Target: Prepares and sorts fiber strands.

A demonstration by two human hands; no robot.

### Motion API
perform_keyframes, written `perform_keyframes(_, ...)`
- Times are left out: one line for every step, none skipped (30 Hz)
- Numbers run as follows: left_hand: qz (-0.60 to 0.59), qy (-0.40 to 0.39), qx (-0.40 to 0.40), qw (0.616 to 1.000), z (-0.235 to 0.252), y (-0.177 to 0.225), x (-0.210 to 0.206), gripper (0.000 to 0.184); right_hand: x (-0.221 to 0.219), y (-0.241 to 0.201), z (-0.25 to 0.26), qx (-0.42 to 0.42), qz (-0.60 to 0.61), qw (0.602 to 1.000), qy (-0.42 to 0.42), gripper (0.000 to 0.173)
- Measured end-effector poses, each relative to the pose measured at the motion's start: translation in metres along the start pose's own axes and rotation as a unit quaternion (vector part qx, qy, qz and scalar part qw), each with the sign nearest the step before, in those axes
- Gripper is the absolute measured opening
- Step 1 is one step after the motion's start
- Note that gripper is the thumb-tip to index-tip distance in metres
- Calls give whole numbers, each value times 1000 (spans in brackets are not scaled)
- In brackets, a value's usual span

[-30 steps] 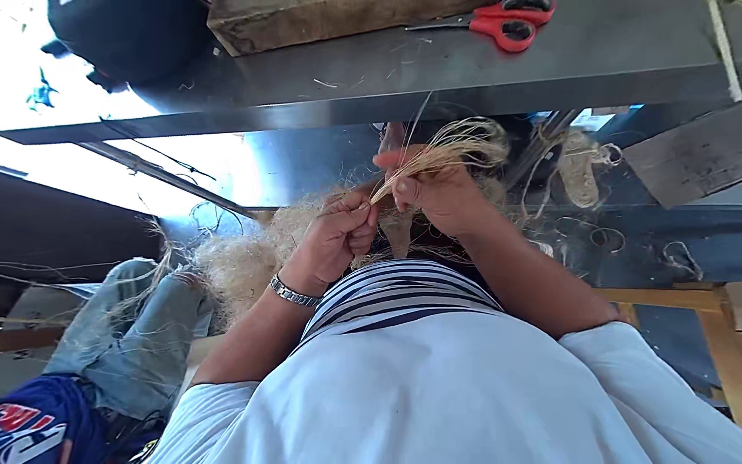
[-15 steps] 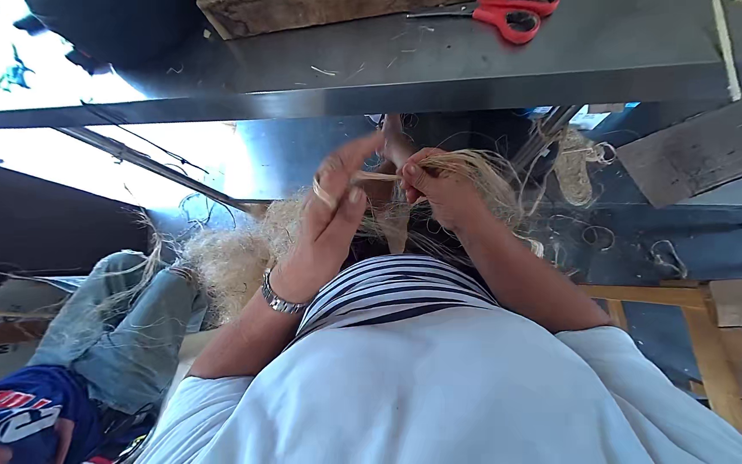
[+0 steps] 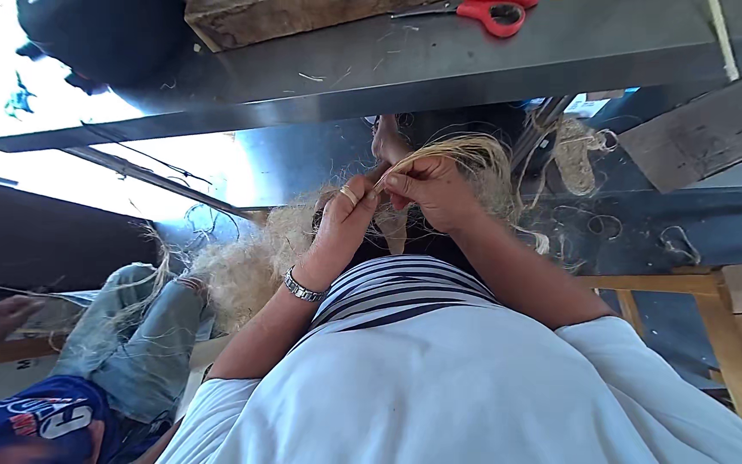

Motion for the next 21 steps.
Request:
perform_keyframes(-6, 12, -8, 1000, -1, -2, 2, 17, -1, 2, -1, -5, 0, 1000, 1, 16)
perform_keyframes(-13, 25, -13, 1000, -2, -4, 5, 17, -2, 5, -2, -15, 2, 1000, 3, 15)
perform_keyframes(-20, 36, -16, 999, -3, -5, 7, 17, -3, 9, -4, -26, 5, 1000, 4, 15)
perform_keyframes(-29, 46, -17, 998, -3, -6, 8, 17, -4, 11, -5, -35, 5, 999, 3, 14)
perform_keyframes(-44, 55, -18, 997, -4, -6, 9, 17, -5, 11, -6, -41, 1, 999, 4, 13)
perform_keyframes(-64, 65, -22, 996, -4, -5, 9, 17, -6, 10, -6, -44, -7, 999, 1, 13)
perform_keyframes(-89, 74, -28, 993, -5, -4, 9, 18, -7, 8, -6, -43, -18, 999, -5, 12)
perform_keyframes(-109, 82, -35, 990, -6, -3, 8, 19, -9, 4, -5, -37, -33, 999, -12, 12)
perform_keyframes(-116, 85, -43, 989, -6, -2, 7, 19, -10, 1, -5, -25, -48, 998, -18, 11)
perform_keyframes(-100, 77, -50, 991, -6, 0, 5, 18, -10, -3, -5, -12, -65, 998, -13, 12)
perform_keyframes(-58, 56, -51, 995, -5, 1, 0, 17, -7, -7, -5, 2, -84, 996, 6, 11)
perform_keyframes(-2, 21, -44, 999, -5, 2, -8, 19, 0, -12, -6, 19, -109, 993, 38, 10)
perform_keyframes(54, -18, -29, 998, -4, 2, -18, 23, 10, -19, -8, 33, -139, 987, 78, 10)
perform_keyframes(98, -50, -11, 994, -4, 3, -27, 24, 24, -26, -10, 40, -172, 977, 120, 12)
perform_keyframes(121, -69, 0, 990, -5, 2, -32, 24, 40, -32, -14, 32, -195, 967, 158, 13)
perform_keyframes(127, -74, 1, 989, -6, 2, -33, 24, 56, -37, -19, 23, -208, 958, 194, 12)
perform_keyframes(126, -67, -7, 990, -4, 3, -31, 25, 71, -40, -24, 26, -215, 947, 237, 8)
perform_keyframes(124, -57, -16, 991, -1, 3, -28, 25, 80, -42, -28, 58, -217, 939, 261, 5)
perform_keyframes(124, -49, -23, 991, 2, 3, -28, 24, 80, -42, -31, 88, -213, 937, 263, 6)
perform_keyframes(127, -46, -28, 991, 3, 4, -31, 24, 74, -39, -33, 103, -208, 941, 246, 8)
perform_keyframes(129, -46, -33, 990, 3, 3, -35, 24, 65, -35, -33, 102, -215, 948, 212, 11)
Point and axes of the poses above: each hand's wrist, its own z-axis towards the middle knuckle, its own x-axis out of the back of the hand, y = z × x, the point moved 10 cm from there along z, towards the middle knuckle, and after that the axes turned 12 degrees about -y, right-handed, at the moved point
